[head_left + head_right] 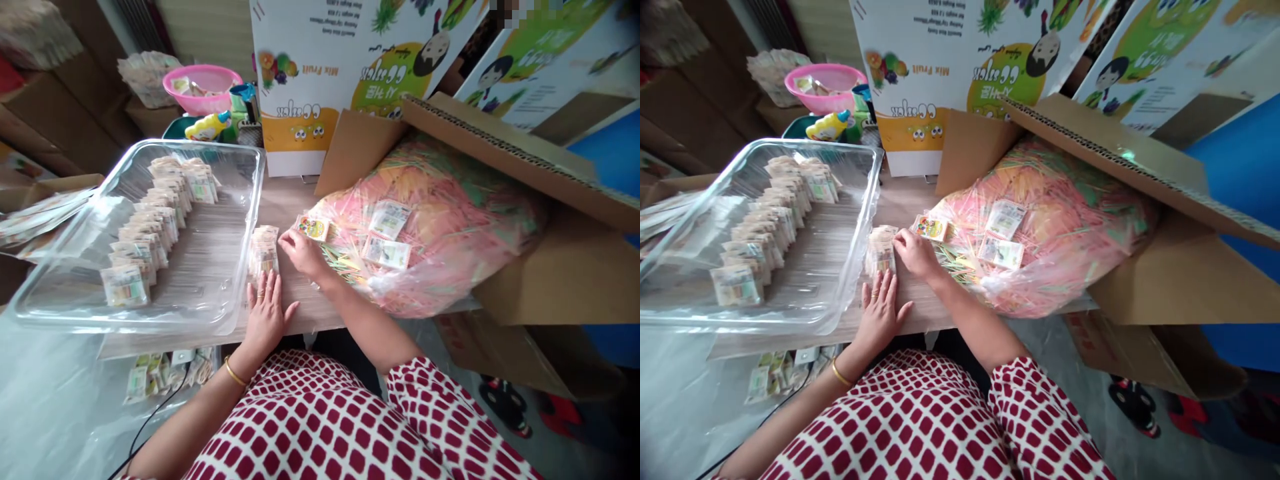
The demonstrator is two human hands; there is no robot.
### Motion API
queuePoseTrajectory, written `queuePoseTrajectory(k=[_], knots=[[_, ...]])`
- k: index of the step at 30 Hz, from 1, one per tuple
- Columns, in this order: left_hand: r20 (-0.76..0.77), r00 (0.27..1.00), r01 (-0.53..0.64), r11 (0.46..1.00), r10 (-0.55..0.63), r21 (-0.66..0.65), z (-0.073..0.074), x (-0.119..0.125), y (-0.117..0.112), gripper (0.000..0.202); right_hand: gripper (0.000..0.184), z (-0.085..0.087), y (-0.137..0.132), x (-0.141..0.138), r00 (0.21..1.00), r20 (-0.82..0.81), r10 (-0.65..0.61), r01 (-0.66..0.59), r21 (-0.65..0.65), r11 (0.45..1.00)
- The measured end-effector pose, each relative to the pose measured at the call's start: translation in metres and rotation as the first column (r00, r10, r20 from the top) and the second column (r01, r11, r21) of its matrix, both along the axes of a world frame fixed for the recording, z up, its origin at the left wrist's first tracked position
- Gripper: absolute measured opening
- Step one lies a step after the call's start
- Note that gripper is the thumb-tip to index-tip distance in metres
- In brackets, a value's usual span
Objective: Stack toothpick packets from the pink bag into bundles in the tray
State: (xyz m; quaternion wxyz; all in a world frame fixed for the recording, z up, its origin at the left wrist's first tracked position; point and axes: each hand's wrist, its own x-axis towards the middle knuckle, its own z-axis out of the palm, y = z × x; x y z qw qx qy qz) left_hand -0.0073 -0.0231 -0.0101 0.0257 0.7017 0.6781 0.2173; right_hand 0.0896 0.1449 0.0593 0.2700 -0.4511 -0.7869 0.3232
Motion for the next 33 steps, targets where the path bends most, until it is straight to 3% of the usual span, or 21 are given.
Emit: queuePoseTrajectory(k=[3, 5, 9, 12, 17, 22, 26, 29, 31, 33], knots=[[0.004, 1.000, -0.005, 1.000, 0.005, 0.026, -0.003, 0.000, 0.003, 0.068, 0.013, 0.016, 0.014, 0.052, 0.975, 0.124, -0.186, 0.173, 0.110, 0.979], [0.032, 0.999, 0.004, 0.999, -0.006, 0.049, -0.003, -0.001, 0.000, 0.065, 0.016, 0.029, 0.021, 0.099, 0.930, 0.165, -0.329, 0.295, 0.202, 0.934], [0.088, 0.996, 0.023, 0.998, -0.029, 0.063, -0.001, -0.004, -0.006, 0.060, 0.019, 0.052, 0.021, 0.191, 0.761, 0.276, -0.587, 0.483, 0.364, 0.796], [0.079, 0.996, 0.035, 0.997, -0.040, 0.066, 0.000, -0.003, -0.007, 0.057, 0.020, 0.054, 0.017, 0.229, 0.648, 0.341, -0.681, 0.527, 0.445, 0.724], [0.063, 0.997, 0.032, 0.997, -0.036, 0.068, 0.001, -0.001, -0.006, 0.053, 0.030, 0.045, 0.029, 0.222, 0.562, 0.446, -0.697, 0.549, 0.430, 0.717], [0.086, 0.995, 0.041, 0.994, -0.050, 0.099, -0.002, -0.002, -0.006, 0.052, 0.024, 0.043, 0.045, 0.205, 0.499, 0.508, -0.703, 0.584, 0.402, 0.705], [0.149, 0.985, 0.061, 0.989, -0.082, 0.135, 0.000, -0.005, -0.005, 0.048, 0.034, 0.050, 0.042, 0.213, 0.508, 0.536, -0.674, 0.570, 0.378, 0.730], [0.267, 0.954, 0.104, 0.984, -0.140, 0.144, 0.013, -0.006, -0.003, 0.039, 0.035, 0.065, 0.034, 0.223, 0.496, 0.491, -0.716, 0.574, 0.434, 0.695], [0.411, 0.898, 0.114, 0.984, -0.161, 0.137, 0.026, -0.003, 0.001, 0.034, 0.030, 0.076, 0.025, 0.223, 0.550, 0.362, -0.752, 0.573, 0.491, 0.656], [0.618, 0.780, 0.078, 0.996, -0.093, 0.052, 0.040, 0.005, 0.009, 0.033, 0.030, 0.082, 0.011, 0.212, 0.683, 0.213, -0.698, 0.564, 0.453, 0.690]])
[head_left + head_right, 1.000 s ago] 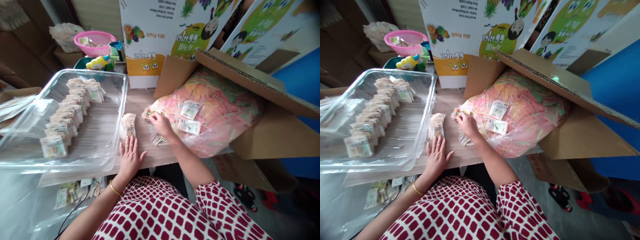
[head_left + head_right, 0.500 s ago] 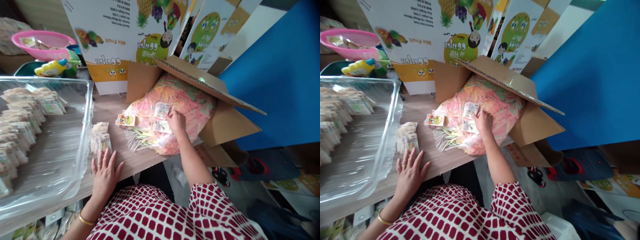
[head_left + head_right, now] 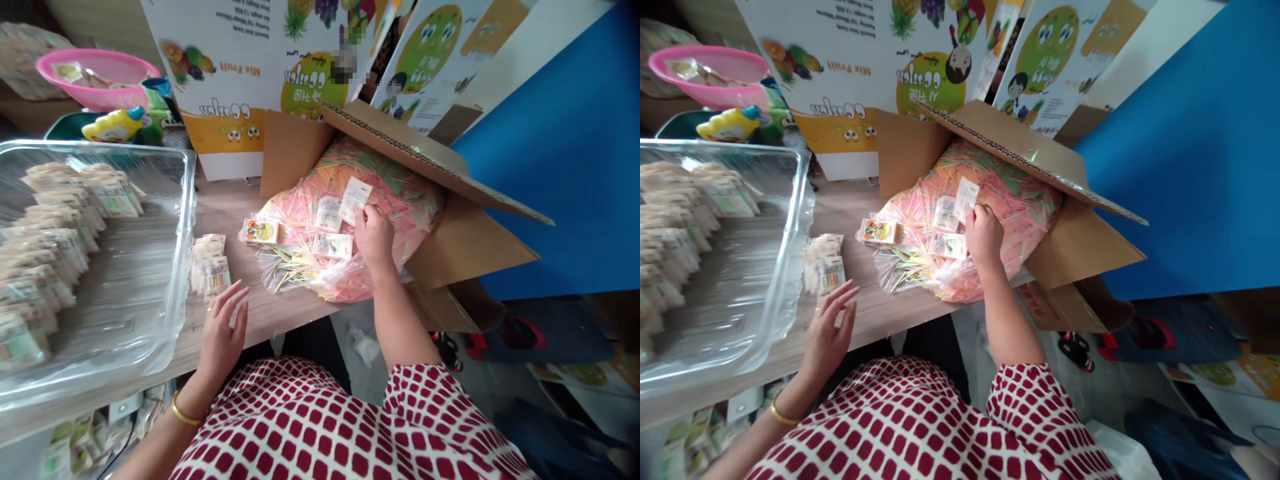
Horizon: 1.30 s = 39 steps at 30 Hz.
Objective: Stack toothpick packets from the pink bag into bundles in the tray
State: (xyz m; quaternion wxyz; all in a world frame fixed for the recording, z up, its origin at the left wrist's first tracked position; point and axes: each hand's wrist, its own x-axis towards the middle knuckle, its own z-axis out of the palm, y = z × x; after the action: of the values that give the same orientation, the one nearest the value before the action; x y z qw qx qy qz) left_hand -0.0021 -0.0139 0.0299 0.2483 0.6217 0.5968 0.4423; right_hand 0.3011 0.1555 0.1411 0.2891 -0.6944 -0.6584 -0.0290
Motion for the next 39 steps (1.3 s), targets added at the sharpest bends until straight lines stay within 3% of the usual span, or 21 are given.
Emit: queuePoseTrajectory(k=[2, 4, 6, 8, 9, 13, 16, 19, 25, 31, 35, 39], knots=[[0.356, 0.934, 0.051, 0.981, 0.019, -0.187, 0.009, 0.011, 0.011, 0.041, 0.035, -0.003, -0.021, -0.023, 0.959, -0.213, 0.190, -0.210, -0.074, 0.975], [0.668, 0.742, 0.181, 0.943, 0.055, -0.279, 0.012, 0.023, 0.023, 0.051, 0.036, -0.016, -0.044, -0.053, 0.855, -0.400, 0.331, -0.440, -0.220, 0.871], [0.795, 0.601, 0.291, 0.905, 0.080, -0.311, 0.009, 0.032, 0.031, 0.052, 0.038, -0.033, -0.065, -0.078, 0.777, -0.431, 0.460, -0.604, -0.301, 0.738], [0.818, 0.568, 0.335, 0.884, 0.088, -0.328, 0.004, 0.036, 0.034, 0.045, 0.035, -0.048, -0.074, -0.092, 0.747, -0.389, 0.539, -0.663, -0.392, 0.637], [0.808, 0.582, 0.326, 0.886, 0.087, -0.331, 0.002, 0.036, 0.034, 0.042, 0.032, -0.053, -0.075, -0.095, 0.758, -0.337, 0.559, -0.652, -0.423, 0.629], [0.740, 0.663, 0.231, 0.908, 0.116, -0.349, -0.001, 0.033, 0.029, 0.040, 0.025, -0.061, -0.053, -0.096, 0.854, 0.025, 0.519, -0.431, -0.524, 0.734], [0.744, 0.642, 0.228, 0.880, 0.187, -0.417, -0.001, 0.031, 0.027, 0.044, 0.030, -0.069, -0.032, -0.106, 0.852, 0.235, 0.467, -0.256, -0.591, 0.765], [0.736, 0.638, 0.202, 0.872, 0.228, -0.446, -0.004, 0.030, 0.026, 0.042, 0.038, -0.081, -0.018, -0.122, 0.838, 0.320, 0.441, -0.190, -0.587, 0.787], [0.770, 0.581, 0.207, 0.866, 0.265, -0.454, -0.008, 0.023, 0.025, 0.046, 0.041, -0.096, -0.011, -0.135, 0.774, 0.409, 0.483, -0.234, -0.524, 0.819], [0.799, 0.553, 0.214, 0.886, 0.236, -0.410, -0.012, 0.021, 0.024, 0.045, 0.034, -0.103, -0.006, -0.126, 0.719, 0.432, 0.544, -0.286, -0.530, 0.799], [0.796, 0.558, 0.216, 0.885, 0.234, -0.412, -0.013, 0.021, 0.022, 0.043, 0.031, -0.101, -0.007, -0.118, 0.708, 0.405, 0.578, -0.359, -0.498, 0.789], [0.792, 0.526, 0.168, 0.875, 0.309, -0.453, -0.013, 0.020, 0.025, 0.039, 0.033, -0.092, -0.013, -0.110, 0.708, 0.396, 0.585, -0.404, -0.453, 0.795]])
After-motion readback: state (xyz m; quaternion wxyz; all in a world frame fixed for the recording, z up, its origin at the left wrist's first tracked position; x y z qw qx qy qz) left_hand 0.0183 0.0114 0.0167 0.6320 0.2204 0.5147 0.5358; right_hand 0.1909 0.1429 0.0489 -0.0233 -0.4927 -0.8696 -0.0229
